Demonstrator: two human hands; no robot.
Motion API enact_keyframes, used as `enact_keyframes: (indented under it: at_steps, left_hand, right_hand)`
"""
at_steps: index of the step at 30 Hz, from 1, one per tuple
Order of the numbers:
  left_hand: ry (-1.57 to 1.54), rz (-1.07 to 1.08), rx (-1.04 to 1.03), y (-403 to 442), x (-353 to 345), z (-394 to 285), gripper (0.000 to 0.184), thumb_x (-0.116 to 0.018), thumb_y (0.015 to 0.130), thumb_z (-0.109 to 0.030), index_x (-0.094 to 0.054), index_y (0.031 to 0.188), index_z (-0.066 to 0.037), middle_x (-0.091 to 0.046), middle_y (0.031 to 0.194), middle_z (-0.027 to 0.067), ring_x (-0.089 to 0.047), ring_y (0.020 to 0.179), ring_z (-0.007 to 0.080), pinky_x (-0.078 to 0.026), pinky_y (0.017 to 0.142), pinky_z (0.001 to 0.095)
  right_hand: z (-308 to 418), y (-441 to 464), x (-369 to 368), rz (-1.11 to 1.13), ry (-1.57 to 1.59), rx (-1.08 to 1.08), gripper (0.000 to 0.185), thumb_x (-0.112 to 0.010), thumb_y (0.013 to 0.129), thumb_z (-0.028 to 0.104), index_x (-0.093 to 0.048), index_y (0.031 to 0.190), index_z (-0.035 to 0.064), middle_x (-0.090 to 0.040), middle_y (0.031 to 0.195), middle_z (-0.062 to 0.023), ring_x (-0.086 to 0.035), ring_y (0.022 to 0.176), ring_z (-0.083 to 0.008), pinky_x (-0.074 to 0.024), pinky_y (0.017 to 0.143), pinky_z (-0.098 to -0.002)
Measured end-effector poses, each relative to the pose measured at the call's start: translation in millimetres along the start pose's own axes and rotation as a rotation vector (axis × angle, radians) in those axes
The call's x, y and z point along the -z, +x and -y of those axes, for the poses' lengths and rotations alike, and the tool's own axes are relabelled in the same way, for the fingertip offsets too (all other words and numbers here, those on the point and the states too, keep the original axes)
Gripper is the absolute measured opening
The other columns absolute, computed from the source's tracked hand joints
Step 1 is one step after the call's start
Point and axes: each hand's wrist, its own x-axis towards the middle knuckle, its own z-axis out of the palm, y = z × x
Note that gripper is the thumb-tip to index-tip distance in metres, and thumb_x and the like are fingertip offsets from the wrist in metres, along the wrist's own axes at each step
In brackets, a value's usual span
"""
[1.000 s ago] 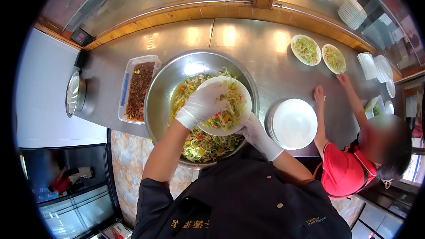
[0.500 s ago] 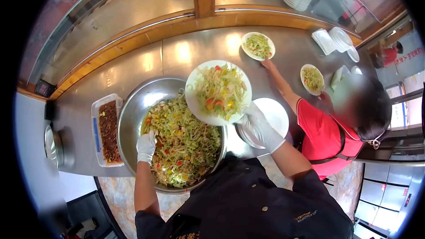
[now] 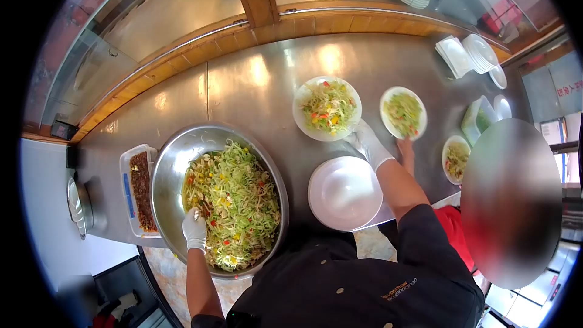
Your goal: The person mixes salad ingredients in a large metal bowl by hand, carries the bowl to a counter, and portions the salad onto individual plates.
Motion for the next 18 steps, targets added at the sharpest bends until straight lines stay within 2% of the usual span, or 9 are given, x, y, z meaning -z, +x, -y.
enact_keyframes:
  at_steps: [3, 4, 7, 10, 13, 15, 16, 17, 18]
  left_hand:
    - [-0.130, -0.008, 0.089, -23, -13, 43, 0.043, -0.070, 0.084, -0.012, -0.069, 0.125, 0.001, -0.072, 0.121, 0.0221, -0.071, 0.112, 0.0332, -0.053, 0.100, 0.0396]
    - [-0.171, 0.047, 0.208, -33, -3, 35, 0.047, -0.072, 0.083, -0.012, -0.068, 0.128, 0.002, -0.069, 0.128, 0.0215, -0.068, 0.118, 0.0314, -0.052, 0.103, 0.0398]
    - [-0.185, 0.057, 0.271, -62, 10, 34, 0.050, -0.072, 0.084, -0.013, -0.066, 0.131, 0.002, -0.069, 0.130, 0.0208, -0.067, 0.120, 0.0303, -0.051, 0.104, 0.0397]
    - [-0.173, 0.089, 0.346, -75, 25, 21, 0.055, -0.074, 0.084, -0.013, -0.062, 0.135, 0.004, -0.069, 0.132, 0.0214, -0.066, 0.123, 0.0304, -0.050, 0.106, 0.0390]
    - [-0.183, 0.136, 0.330, -76, 12, 71, 0.058, -0.077, 0.085, -0.015, -0.060, 0.137, 0.005, -0.069, 0.131, 0.0214, -0.066, 0.122, 0.0297, -0.050, 0.105, 0.0386]
    - [-0.247, 0.169, 0.375, -74, 15, 93, 0.061, -0.079, 0.085, -0.015, -0.059, 0.138, 0.006, -0.070, 0.130, 0.0210, -0.067, 0.121, 0.0291, -0.050, 0.105, 0.0379]
    - [-0.304, 0.182, 0.425, -70, 15, 95, 0.062, -0.079, 0.085, -0.016, -0.058, 0.139, 0.006, -0.070, 0.129, 0.0208, -0.067, 0.120, 0.0288, -0.050, 0.105, 0.0374]
    - [-0.364, 0.197, 0.473, -66, 15, 94, 0.063, -0.080, 0.085, -0.016, -0.058, 0.139, 0.006, -0.070, 0.129, 0.0205, -0.067, 0.120, 0.0284, -0.050, 0.105, 0.0370]
    - [-0.440, 0.171, 0.476, -64, 19, 84, 0.066, -0.081, 0.086, -0.017, -0.055, 0.142, 0.007, -0.071, 0.127, 0.0209, -0.067, 0.119, 0.0281, -0.049, 0.105, 0.0351]
  right_hand:
    - [8, 0, 20, -0.194, -0.142, -0.078, 0.049, -0.054, 0.095, -0.006, -0.049, 0.143, -0.0006, -0.061, 0.137, -0.0208, -0.068, 0.117, -0.0326, -0.0622, 0.095, -0.0453]
    - [5, 9, 42, -0.173, -0.142, -0.073, 0.049, -0.055, 0.094, -0.006, -0.050, 0.143, 0.0003, -0.062, 0.136, -0.0201, -0.069, 0.115, -0.0319, -0.0627, 0.092, -0.0440]
    - [-13, 50, 139, -0.122, -0.152, -0.116, 0.050, -0.059, 0.092, -0.006, -0.053, 0.141, 0.0018, -0.064, 0.134, -0.0185, -0.069, 0.114, -0.0303, -0.0622, 0.091, -0.0418]
    - [-5, 40, 123, -0.121, -0.148, -0.073, 0.044, -0.062, 0.087, -0.004, -0.059, 0.130, -0.0014, -0.067, 0.125, -0.0188, -0.070, 0.111, -0.0311, -0.0612, 0.094, -0.0436]
    - [17, 13, 106, -0.094, -0.215, -0.137, 0.040, -0.060, 0.088, -0.003, -0.059, 0.128, -0.0042, -0.068, 0.122, -0.0173, -0.070, 0.109, -0.0296, -0.0604, 0.093, -0.0406]
    - [30, -4, 131, -0.005, -0.332, -0.199, 0.037, -0.058, 0.092, 0.001, -0.059, 0.128, -0.0054, -0.068, 0.120, -0.0162, -0.070, 0.104, -0.0280, -0.0597, 0.091, -0.0379]
    - [35, -27, 129, -0.200, -0.453, -0.184, 0.031, -0.058, 0.094, 0.004, -0.061, 0.124, -0.0032, -0.068, 0.114, -0.0142, -0.070, 0.097, -0.0250, -0.0597, 0.086, -0.0360]
    - [53, -67, 88, -0.400, -0.575, -0.163, 0.025, -0.058, 0.096, 0.007, -0.063, 0.120, -0.0011, -0.067, 0.109, -0.0122, -0.069, 0.089, -0.0219, -0.0597, 0.081, -0.0340]
    - [61, -96, 72, -0.431, -0.669, -0.112, 0.022, -0.058, 0.098, 0.010, -0.063, 0.117, 0.0006, -0.066, 0.102, -0.0097, -0.066, 0.081, -0.0188, -0.0584, 0.073, -0.0317]
